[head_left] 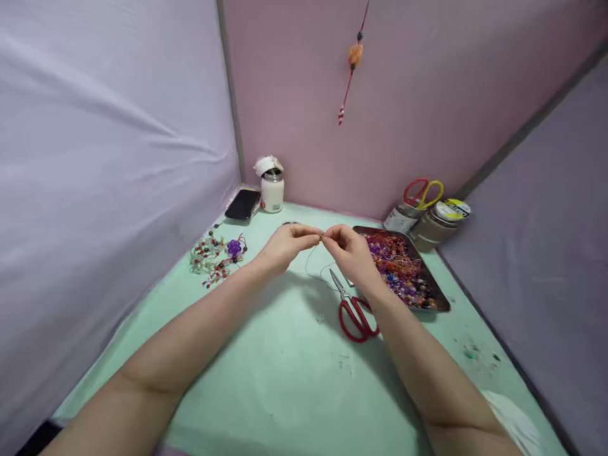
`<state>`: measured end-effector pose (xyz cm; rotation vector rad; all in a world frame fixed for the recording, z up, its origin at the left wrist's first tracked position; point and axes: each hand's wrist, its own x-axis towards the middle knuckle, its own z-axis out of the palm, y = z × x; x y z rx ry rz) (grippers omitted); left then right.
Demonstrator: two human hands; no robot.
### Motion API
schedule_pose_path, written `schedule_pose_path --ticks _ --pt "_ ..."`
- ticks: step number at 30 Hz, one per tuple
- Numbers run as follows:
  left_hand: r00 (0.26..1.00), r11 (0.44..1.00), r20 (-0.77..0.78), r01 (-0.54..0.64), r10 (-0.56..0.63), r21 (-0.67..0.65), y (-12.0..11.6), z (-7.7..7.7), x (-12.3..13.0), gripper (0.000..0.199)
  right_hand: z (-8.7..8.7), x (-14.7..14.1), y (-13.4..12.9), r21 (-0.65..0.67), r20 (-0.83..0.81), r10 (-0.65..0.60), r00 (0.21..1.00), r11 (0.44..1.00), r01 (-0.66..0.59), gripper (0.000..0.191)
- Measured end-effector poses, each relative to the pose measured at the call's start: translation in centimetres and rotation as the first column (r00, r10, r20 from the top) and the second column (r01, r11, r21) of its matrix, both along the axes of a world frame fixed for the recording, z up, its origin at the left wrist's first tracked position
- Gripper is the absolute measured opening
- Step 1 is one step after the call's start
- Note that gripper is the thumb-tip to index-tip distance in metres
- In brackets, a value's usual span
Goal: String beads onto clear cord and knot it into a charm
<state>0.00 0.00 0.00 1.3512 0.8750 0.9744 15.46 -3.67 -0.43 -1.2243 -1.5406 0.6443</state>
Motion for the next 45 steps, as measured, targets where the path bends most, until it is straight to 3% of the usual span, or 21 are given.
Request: schedule_pose_path --ticks 4,9,14,21,29,33,38,45 --pt "0.999 1.000 0.034 0.004 -0.003 -0.018 0.3 0.2 -0.3 0.015 0.0 0.2 0.0 -0.035 0.019 -0.046 0.999 0.998 0.047 0.016" --pt "0.984 0.991 0.176 0.009 0.015 -0.135 0.5 0.7 -0.6 0.014 1.1 0.2 -1.0 -0.049 0.192 -0.042 0.981 0.997 0.052 0.013" --pt "0.959 0.960 0.284 0.084 -0.005 -0.266 0.5 1.3 -1.0 0.006 2.0 0.2 -1.7 -0.062 0.145 -0.020 0.989 0.998 0.029 0.014" --pt "0.961 0.925 0.276 0.119 -0.016 -0.361 0.5 1.8 -1.4 0.005 2.0 0.5 -1.5 -0.068 0.119 -0.026 0.993 0.997 0.034 0.013" --pt "0.984 0.962 0.175 0.085 -0.039 -0.260 0.4 1.6 -1.2 0.012 2.2 0.3 -1.7 -0.092 0.132 0.049 0.990 0.995 -0.037 0.012" --pt "0.995 0.985 0.059 0.091 -0.083 -0.146 0.1 1.5 -1.2 0.011 1.9 0.5 -1.4 -0.025 0.121 0.010 0.993 1.000 -0.007 0.019" --pt "0.987 0.991 -0.089 0.137 -0.137 -0.010 -0.2 1.6 -1.4 0.011 1.7 0.5 -1.4 0.028 0.233 0.029 0.972 0.999 -0.037 0.022" --pt "0.989 0.992 -0.084 0.124 -0.124 0.001 -0.5 1.8 -1.3 0.010 1.3 0.3 -1.2 0.034 0.246 -0.006 0.969 0.999 -0.003 0.016"
